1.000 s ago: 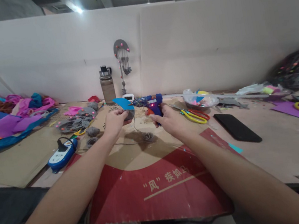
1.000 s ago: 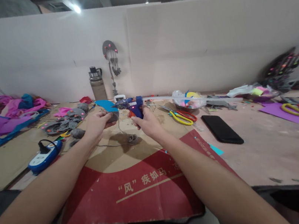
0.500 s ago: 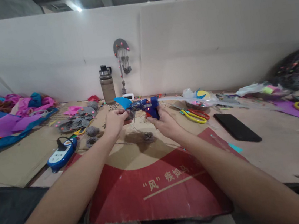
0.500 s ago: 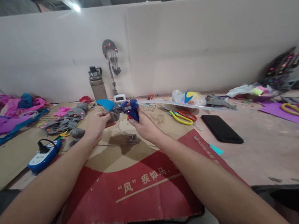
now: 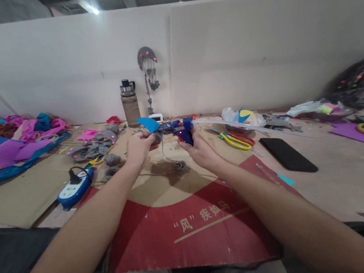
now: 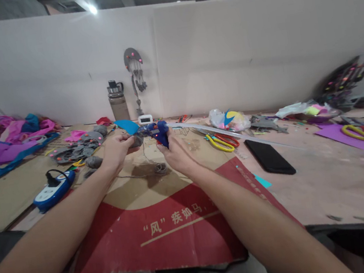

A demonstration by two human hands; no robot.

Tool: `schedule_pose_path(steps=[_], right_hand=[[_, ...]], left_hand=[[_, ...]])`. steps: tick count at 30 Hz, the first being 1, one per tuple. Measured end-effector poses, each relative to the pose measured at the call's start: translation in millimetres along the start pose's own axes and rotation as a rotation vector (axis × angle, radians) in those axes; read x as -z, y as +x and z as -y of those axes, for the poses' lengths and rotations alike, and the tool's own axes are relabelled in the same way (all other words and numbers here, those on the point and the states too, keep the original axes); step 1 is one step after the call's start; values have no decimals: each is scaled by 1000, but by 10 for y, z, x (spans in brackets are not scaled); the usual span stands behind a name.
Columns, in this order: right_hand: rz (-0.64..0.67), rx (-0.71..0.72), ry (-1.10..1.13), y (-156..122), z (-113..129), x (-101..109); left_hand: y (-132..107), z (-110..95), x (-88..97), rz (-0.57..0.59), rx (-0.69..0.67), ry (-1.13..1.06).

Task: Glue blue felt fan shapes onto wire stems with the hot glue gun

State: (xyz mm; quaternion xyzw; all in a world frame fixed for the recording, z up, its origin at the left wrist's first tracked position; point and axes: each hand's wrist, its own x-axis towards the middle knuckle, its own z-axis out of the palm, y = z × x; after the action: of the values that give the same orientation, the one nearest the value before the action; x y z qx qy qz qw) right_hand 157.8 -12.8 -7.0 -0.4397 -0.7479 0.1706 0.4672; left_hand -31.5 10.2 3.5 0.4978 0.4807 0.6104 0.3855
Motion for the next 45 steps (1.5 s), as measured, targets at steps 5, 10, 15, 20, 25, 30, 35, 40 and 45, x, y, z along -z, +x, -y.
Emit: schedule_pose_path(steps=[5, 10, 15, 20, 25, 30, 35, 40, 45], right_hand=[[-17, 20, -27, -1, 24, 23], [-43, 40, -55, 4, 12, 26], [-52, 9, -58, 9, -18, 19], [-56, 15, -55, 12, -27, 35], [-68, -24, -54, 44, -27, 60], [33, -361, 34, 88, -65, 81], [180, -512, -255, 141, -274, 221], [-128, -127, -327, 150, -235, 205], [-65, -214, 421, 107, 136, -207]], left_hand=[[22, 5, 5, -14, -17, -27], [12, -20, 1, -23, -15, -71], [18, -14, 15, -17, -50, -94], [15, -22, 19, -17, -66, -111], [2, -63, 25, -41, -51, -120], [3, -66, 12, -52, -3, -160], [-17, -49, -28, -24, 11, -142], [-122, -114, -104, -21, -32, -44], [-234, -172, -170, 31, -117, 128]])
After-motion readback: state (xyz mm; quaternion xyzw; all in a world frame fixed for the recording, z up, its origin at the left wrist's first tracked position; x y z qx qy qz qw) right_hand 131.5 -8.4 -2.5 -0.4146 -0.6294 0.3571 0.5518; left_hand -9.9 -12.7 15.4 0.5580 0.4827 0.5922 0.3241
